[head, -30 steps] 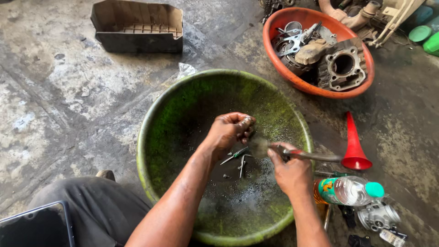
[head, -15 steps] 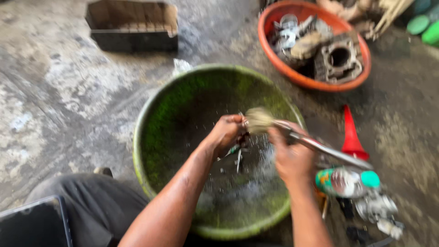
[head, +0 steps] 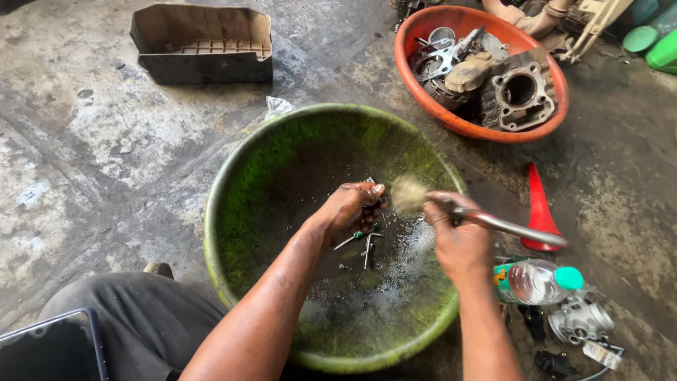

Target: The person cleans small metal engine parts by pouring a liquid solvent from a plastic bottle into a green basin and scrubbing them with a wire brush. They then wipe the parts and a larger carburetor assembly with a cloth.

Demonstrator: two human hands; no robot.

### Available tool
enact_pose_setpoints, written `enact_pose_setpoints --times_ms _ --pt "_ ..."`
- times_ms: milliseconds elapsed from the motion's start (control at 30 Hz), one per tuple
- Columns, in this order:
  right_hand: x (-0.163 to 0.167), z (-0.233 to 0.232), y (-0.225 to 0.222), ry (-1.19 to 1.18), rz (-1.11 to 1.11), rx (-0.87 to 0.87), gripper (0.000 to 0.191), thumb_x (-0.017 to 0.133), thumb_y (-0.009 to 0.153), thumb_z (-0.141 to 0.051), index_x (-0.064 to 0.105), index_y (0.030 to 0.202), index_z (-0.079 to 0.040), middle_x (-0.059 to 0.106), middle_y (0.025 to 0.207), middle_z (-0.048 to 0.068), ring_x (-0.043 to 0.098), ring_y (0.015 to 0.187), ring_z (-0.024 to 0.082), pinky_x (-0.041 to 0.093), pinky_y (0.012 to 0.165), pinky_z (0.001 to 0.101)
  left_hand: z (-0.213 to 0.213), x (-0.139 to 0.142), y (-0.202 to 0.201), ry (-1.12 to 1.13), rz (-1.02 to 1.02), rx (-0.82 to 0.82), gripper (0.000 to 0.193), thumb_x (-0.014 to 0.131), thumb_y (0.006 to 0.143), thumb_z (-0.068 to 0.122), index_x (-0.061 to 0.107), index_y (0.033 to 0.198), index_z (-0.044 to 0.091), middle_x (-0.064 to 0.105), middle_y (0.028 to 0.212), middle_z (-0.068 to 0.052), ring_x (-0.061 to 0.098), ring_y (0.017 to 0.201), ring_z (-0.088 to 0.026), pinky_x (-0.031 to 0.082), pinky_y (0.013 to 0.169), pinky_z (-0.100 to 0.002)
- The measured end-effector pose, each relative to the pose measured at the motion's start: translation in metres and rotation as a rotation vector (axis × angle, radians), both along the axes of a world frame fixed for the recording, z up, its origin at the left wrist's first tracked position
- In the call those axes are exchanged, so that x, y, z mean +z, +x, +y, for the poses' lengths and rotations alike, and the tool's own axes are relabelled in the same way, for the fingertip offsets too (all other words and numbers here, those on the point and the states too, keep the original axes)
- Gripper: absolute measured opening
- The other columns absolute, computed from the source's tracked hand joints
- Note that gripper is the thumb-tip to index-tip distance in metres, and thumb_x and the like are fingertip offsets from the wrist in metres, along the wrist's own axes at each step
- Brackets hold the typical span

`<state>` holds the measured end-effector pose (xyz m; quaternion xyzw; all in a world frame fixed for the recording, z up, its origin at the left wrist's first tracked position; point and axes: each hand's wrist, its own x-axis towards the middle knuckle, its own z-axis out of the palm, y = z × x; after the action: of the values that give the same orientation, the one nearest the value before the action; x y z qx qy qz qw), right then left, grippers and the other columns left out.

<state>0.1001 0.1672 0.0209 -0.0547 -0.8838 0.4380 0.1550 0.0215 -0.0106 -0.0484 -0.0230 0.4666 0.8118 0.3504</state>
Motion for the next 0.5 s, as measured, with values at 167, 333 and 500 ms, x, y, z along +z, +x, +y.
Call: enact_pose_setpoints --times_ms 167,333,500 --pt "0.0000 0.0019 0.0008 0.129 0.036 0.108 0.024 0.076 0.093 -0.025 0.073 0.111 -0.009 0.077 0.096 0.007 0.071 0.086 0.018 0.056 0.077 0.0340 -0.0012 -0.0021 -0.0009 0.092 -0.036 -0.021 0.027 0.055 0.103 0.028 0.063 0.085 0.009 0.050 0.066 0.001 0.040 0.055 -0.011 0.034 0.049 -0.030" --pt "0.0047 0.0021 0.0031 -0.011 0.136 0.102 0.025 0.075 0.096 -0.028 0.072 0.112 -0.009 0.077 0.100 0.007 0.072 0.090 0.018 0.057 0.081 0.0311 -0.0013 -0.0030 -0.0012 0.096 -0.069 -0.004 0.025 0.053 0.103 0.028 0.058 0.084 0.013 0.053 0.069 0.003 0.041 0.057 -0.011 0.033 0.050 -0.030" --pt "0.0004 0.0037 0.0015 0.198 -0.078 0.066 0.024 0.077 0.090 -0.024 0.075 0.109 -0.009 0.079 0.097 0.007 0.074 0.087 0.017 0.056 0.076 0.0318 -0.0030 0.0022 0.0004 0.161 -0.074 -0.037 0.029 0.055 0.104 0.030 0.052 0.079 0.016 0.047 0.066 0.005 0.033 0.054 -0.009 0.028 0.048 -0.028"
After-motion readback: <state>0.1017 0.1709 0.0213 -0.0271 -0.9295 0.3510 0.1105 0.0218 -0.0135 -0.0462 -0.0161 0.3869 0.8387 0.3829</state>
